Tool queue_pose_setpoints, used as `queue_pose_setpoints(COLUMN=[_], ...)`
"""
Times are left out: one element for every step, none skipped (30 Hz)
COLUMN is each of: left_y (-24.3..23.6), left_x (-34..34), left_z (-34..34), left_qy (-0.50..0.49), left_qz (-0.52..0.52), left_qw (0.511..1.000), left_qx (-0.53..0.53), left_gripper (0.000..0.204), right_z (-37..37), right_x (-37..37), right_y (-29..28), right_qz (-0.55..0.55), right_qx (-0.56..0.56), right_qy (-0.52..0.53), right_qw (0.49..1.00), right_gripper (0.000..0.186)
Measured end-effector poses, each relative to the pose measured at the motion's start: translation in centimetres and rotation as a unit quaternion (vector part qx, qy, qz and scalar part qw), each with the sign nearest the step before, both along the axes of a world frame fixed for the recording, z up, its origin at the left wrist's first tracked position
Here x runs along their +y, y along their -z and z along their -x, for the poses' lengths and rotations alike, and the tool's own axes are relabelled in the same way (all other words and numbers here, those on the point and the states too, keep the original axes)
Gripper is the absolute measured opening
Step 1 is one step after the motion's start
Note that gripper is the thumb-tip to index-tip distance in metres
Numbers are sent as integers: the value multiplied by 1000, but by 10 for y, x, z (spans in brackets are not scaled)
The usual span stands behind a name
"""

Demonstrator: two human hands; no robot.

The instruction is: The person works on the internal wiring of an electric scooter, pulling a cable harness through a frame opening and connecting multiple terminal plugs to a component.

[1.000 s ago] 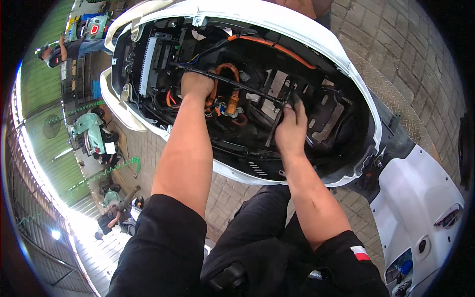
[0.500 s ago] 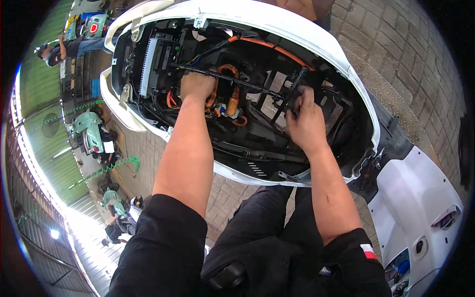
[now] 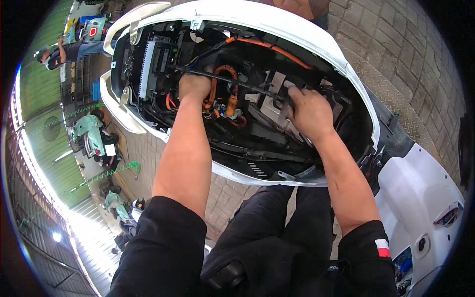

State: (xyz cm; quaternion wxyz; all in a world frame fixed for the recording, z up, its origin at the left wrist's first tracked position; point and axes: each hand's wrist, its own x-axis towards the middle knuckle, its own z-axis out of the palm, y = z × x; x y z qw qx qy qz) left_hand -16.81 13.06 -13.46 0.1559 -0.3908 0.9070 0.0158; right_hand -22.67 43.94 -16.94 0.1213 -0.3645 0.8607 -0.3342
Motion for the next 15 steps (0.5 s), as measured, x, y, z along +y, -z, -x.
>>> queue_pose_setpoints(left_y=[-3,-5,-6,-6,-6,-7,-8,-9,-8,-15,-13,-12,-12,-12,-13], left_x=[1,2,4,5,4,4,1,2,12,7,9,11,11,11,10], left_z=[1,1,1,1,2,4,1,1,11,5,6,8,8,7,7], left_qy=[-1,-2,-8,-13,-13,3,17,16,5,-18,-17,-27,-37,-36,-27], left_qz=[-12,-12,-11,-12,-12,-5,5,3,-17,-20,-21,-18,-13,-13,-17], left_qw=[1000,1000,1000,999,999,1000,1000,1000,1000,1000,1000,999,999,999,999], left_qx=[-5,-5,11,29,30,24,16,15,9,-6,-4,-12,-21,-21,-16], left_gripper=[56,56,57,58,58,59,61,61,61,61,61,61,62,62,61], right_z=[-1,-4,-7,-10,-17,-24,-36,-46,-65,-66,-69,-71,-71,-72,-72], right_x=[-2,-5,-7,-8,-8,-9,-15,-22,-33,-42,-46,-49,-54,-58,-60], right_y=[-2,-3,-3,-3,4,5,0,-1,25,0,1,2,-4,-11,-15], right_qz=[-21,-21,14,48,82,81,146,204,259,252,298,338,339,371,401], right_qx=[-26,-26,-97,-166,-180,-180,-295,-402,-350,-458,-561,-652,-652,-602,-549], right_qy=[-31,-32,-10,12,24,24,93,162,289,304,328,344,344,376,407], right_qw=[999,999,995,985,980,980,940,878,852,797,699,586,585,599,610], right_gripper=[35,35,39,45,49,49,53,57,59,53,48,43,43,38,35])
